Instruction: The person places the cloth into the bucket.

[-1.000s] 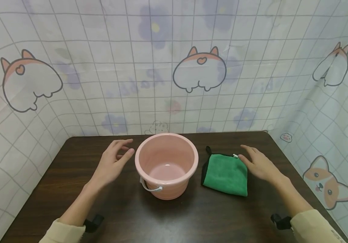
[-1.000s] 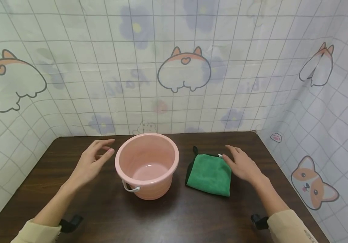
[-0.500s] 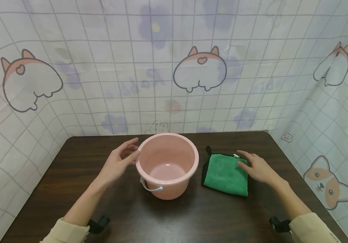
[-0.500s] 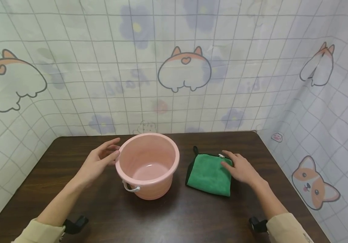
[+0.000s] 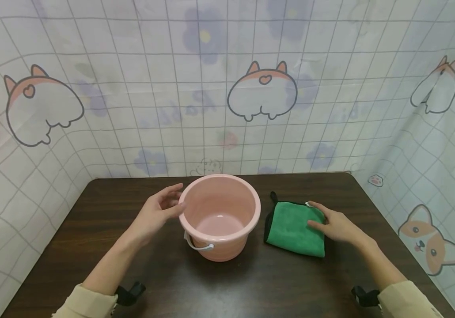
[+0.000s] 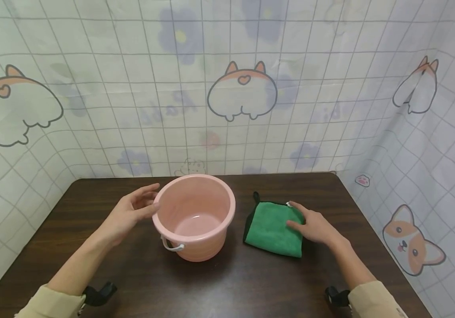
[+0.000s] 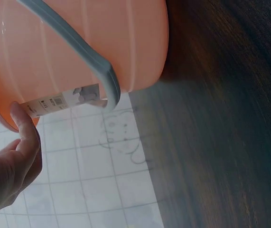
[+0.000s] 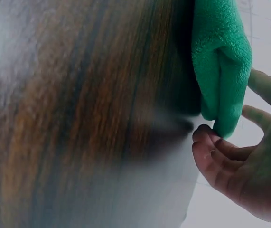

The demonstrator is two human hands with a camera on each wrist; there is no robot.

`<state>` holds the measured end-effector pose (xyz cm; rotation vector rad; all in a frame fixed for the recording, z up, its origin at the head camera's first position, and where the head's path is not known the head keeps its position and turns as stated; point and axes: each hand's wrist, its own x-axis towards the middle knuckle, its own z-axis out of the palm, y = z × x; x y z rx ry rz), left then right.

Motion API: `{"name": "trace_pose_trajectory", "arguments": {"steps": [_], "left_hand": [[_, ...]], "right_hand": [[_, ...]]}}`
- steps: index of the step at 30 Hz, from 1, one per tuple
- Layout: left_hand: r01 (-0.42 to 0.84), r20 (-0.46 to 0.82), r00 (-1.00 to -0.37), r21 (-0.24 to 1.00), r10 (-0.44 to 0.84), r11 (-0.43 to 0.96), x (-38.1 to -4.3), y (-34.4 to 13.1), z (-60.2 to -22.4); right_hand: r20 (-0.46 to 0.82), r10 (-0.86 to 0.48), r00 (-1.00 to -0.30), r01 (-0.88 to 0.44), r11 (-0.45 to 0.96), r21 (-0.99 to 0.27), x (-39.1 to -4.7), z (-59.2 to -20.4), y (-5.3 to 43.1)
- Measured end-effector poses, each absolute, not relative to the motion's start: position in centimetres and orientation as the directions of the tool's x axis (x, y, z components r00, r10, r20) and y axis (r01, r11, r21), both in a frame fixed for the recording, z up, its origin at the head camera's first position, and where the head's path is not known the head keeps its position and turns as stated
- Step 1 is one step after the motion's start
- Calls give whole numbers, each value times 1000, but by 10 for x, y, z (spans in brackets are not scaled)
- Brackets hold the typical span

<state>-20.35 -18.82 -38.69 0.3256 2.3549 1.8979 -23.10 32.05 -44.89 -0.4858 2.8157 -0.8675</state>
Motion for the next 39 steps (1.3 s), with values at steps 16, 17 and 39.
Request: {"name": "trace_pose_trajectory", "arguments": {"steps": [16,17,39], "left_hand": [[10,-14,-965,996,262,90,-202,-186,-383],[9,-14,-965,996,263,86,-202,-186,-383],[-42,-49,-959,999,278,29,-205,-183,-386]], "right_hand": [[8,-407,-913,-316,697,-644,-241,-458,316],[14,-409,-912,-318,688,-652,-242,-459,316],[-248,-329,-911,5,593,-805,-246,-450,309]]}}
